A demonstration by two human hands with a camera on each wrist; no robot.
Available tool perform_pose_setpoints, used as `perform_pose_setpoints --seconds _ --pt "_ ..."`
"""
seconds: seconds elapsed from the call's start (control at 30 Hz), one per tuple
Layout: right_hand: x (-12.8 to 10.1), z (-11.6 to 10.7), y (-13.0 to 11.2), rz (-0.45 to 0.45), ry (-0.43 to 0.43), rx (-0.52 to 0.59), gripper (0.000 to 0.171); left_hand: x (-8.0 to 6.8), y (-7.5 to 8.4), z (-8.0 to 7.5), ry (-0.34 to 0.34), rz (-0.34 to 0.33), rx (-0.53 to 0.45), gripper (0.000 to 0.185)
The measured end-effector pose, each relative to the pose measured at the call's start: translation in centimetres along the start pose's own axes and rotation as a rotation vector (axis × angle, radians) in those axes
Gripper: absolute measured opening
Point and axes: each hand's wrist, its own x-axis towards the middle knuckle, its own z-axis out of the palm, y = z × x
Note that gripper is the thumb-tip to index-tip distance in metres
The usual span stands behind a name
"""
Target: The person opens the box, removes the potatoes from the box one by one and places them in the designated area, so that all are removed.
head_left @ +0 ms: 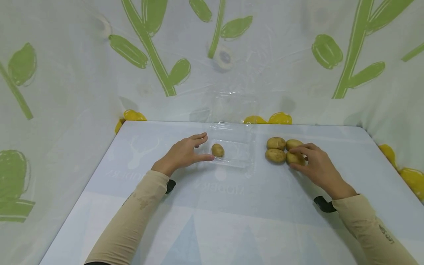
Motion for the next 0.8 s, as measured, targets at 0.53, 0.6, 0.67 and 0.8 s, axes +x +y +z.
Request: perform_pose_setpoints --seconds 0.53,0.6,0.67,0.8 --pt "0.04 0.08 -0.14 0.011 0.007 -0.007 0.04 -0.04 -0.17 0.06 -0.003 -0.009 0.003 0.094" --pt "0.01 0.06 -0.13 0.01 0.012 -0.01 0.04 -0.04 -0.15 0.05 -0.003 -0.008 0.006 0.094" --pt "-0.02 0.01 -0.13 0.006 0.021 -0.012 0.04 -0.04 -0.11 0.03 -0.005 -0.008 0.007 0.094" --pt "-0.04 -0.15 -0.14 0.004 0.031 -0.012 0.039 -0.08 -0.06 -0.02 -0.009 -0.007 0.006 0.094"
